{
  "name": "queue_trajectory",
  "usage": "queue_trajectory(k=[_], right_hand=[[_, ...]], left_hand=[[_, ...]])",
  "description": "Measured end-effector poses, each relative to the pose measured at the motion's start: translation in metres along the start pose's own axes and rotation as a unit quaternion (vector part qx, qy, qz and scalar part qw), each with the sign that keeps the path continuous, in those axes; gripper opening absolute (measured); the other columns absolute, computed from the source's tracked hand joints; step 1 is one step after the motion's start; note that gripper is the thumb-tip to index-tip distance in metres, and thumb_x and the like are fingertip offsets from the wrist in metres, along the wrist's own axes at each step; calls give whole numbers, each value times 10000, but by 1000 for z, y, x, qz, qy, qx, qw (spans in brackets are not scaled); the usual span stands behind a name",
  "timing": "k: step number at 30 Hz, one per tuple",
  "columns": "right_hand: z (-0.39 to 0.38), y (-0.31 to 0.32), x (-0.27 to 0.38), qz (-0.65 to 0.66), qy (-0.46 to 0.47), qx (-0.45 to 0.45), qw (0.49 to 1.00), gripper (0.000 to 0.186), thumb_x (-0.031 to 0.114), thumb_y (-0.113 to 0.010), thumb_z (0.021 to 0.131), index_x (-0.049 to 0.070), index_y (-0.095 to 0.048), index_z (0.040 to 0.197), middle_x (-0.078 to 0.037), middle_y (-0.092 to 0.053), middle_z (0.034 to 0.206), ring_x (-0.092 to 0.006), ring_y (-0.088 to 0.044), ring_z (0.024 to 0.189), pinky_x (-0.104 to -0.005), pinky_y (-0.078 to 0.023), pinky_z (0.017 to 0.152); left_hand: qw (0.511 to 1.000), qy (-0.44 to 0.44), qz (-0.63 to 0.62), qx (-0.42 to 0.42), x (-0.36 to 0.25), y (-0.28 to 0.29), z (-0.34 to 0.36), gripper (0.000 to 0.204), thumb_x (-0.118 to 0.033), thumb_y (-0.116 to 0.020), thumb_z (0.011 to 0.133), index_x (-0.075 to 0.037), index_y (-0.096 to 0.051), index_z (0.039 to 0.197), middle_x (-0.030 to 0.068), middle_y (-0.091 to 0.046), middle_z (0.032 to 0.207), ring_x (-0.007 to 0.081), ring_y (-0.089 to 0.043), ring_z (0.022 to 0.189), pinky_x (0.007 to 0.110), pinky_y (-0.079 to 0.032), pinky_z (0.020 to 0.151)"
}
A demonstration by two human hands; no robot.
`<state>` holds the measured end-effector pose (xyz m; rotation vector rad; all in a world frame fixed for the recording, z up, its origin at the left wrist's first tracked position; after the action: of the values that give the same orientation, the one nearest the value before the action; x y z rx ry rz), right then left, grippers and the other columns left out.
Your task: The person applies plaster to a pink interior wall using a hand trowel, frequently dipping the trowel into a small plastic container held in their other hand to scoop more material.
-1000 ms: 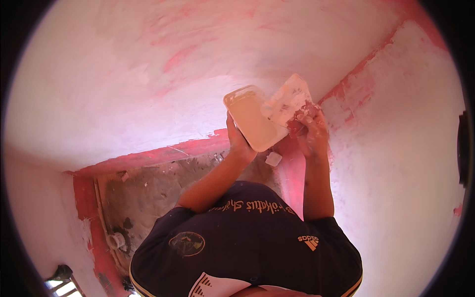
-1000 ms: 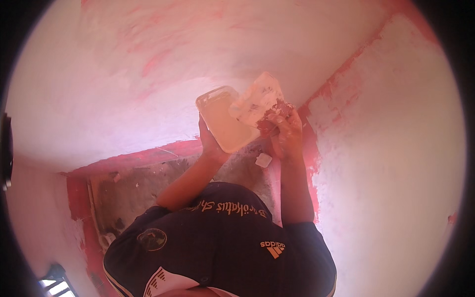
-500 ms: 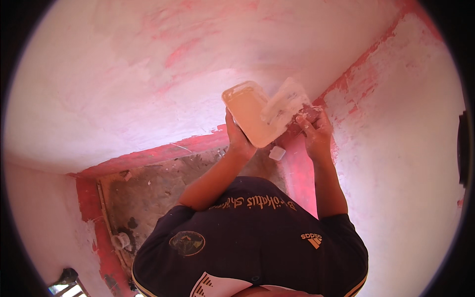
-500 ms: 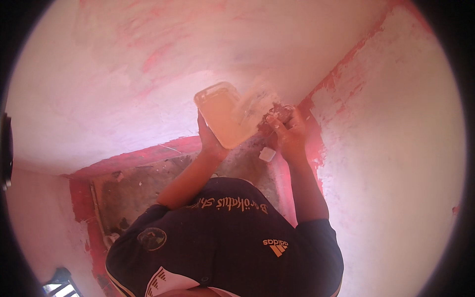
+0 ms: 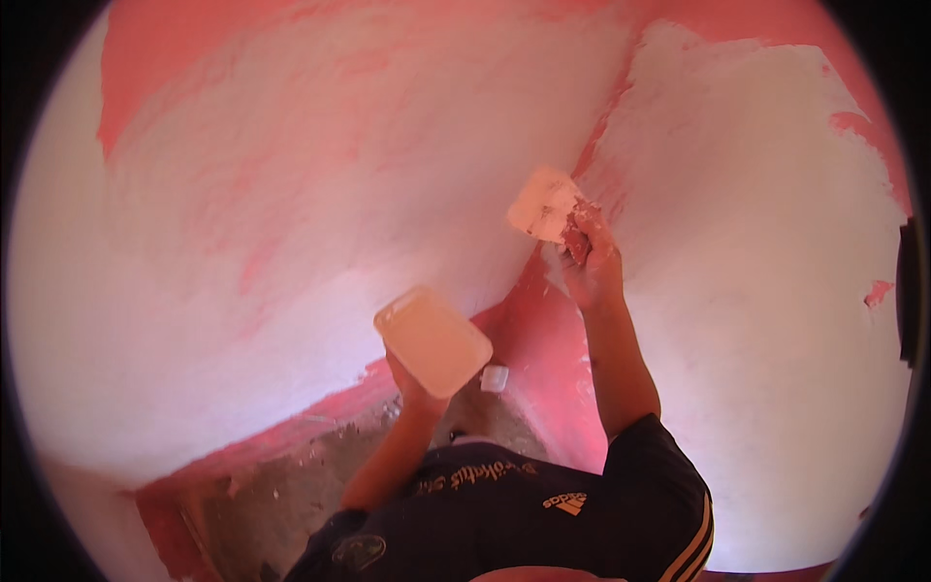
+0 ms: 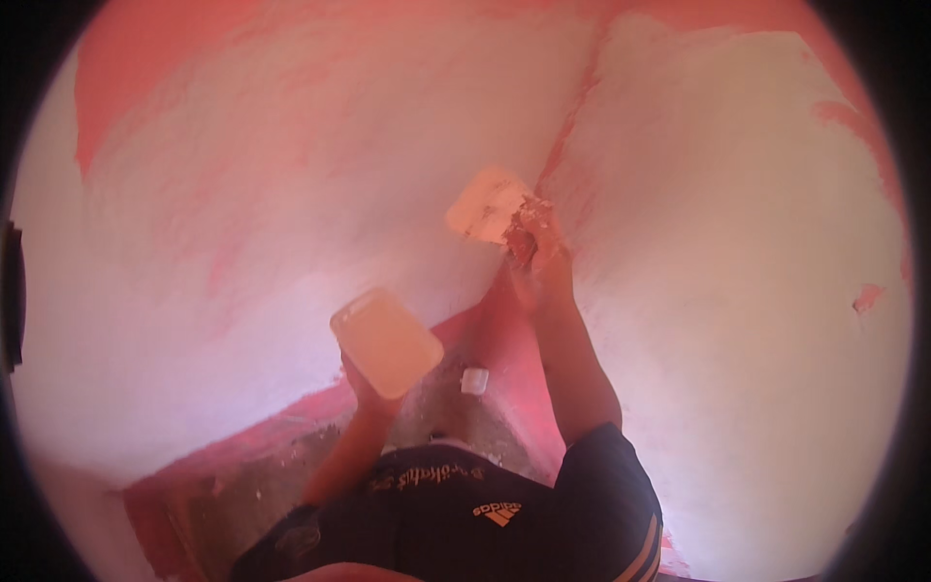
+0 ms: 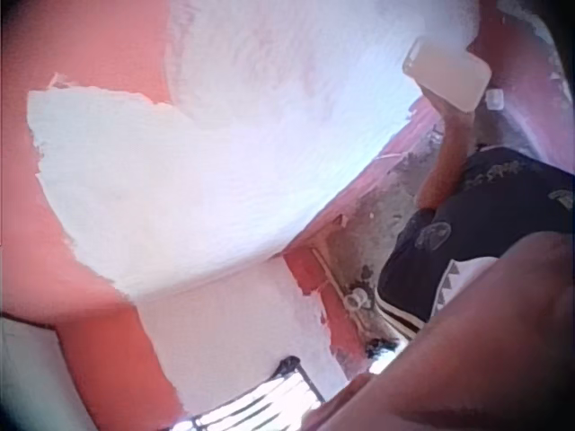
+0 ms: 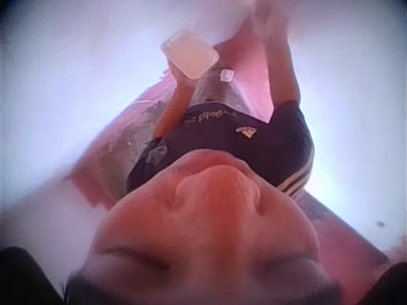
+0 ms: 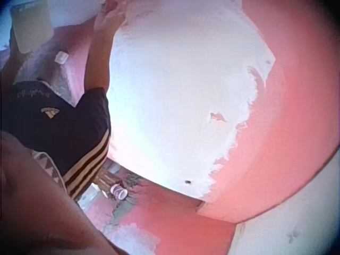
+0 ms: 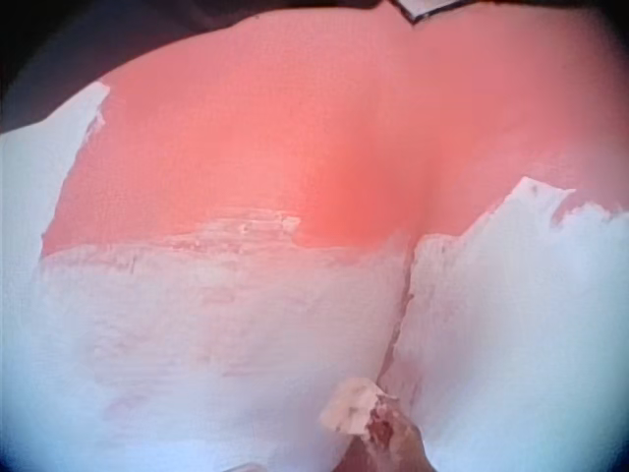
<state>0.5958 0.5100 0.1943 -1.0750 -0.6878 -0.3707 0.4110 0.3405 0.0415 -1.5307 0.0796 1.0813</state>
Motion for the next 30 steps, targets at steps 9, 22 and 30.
queue_trajectory(k=[9, 22, 30], right_hand=[[259, -22, 259, -286, 311, -92, 902, 172, 86, -608, 991, 26, -630, 1150, -39, -660, 922, -127, -628, 778, -275, -526, 696], [457, -27, 320, -690, 555, -199, 420, 299, 254, -604, 909, 90, -697, 1140, -128, -723, 920, -324, -690, 859, -421, -552, 778], [345, -121, 268, -593, 570, 4, 569, 401, 155, -585, 882, 94, -640, 1275, -170, -674, 822, -340, -675, 781, -456, -537, 678]], left_hand=[[999, -3, -32, 7, 33, -103, 57, 372, -262, -583, 1018, -57, -520, 1321, 61, -634, 1141, 168, -654, 985, 348, -589, 818], [998, -21, -33, -54, 47, -128, 42, 456, -343, -578, 946, -108, -508, 1332, 48, -606, 1202, 199, -618, 1073, 384, -551, 874], [995, -92, 19, -27, 105, -148, 38, 532, -543, -398, 1035, -142, -522, 1363, 41, -618, 1248, 239, -625, 1122, 430, -535, 937]])
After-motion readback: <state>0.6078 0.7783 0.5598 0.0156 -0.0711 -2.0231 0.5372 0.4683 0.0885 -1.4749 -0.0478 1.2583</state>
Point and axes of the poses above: each hand's wrist, its own z-axis towards the middle knuckle, its own y-axis out of the back of the hand, x = y × z, the point moved 1 cm from there along z, towards the middle knuckle
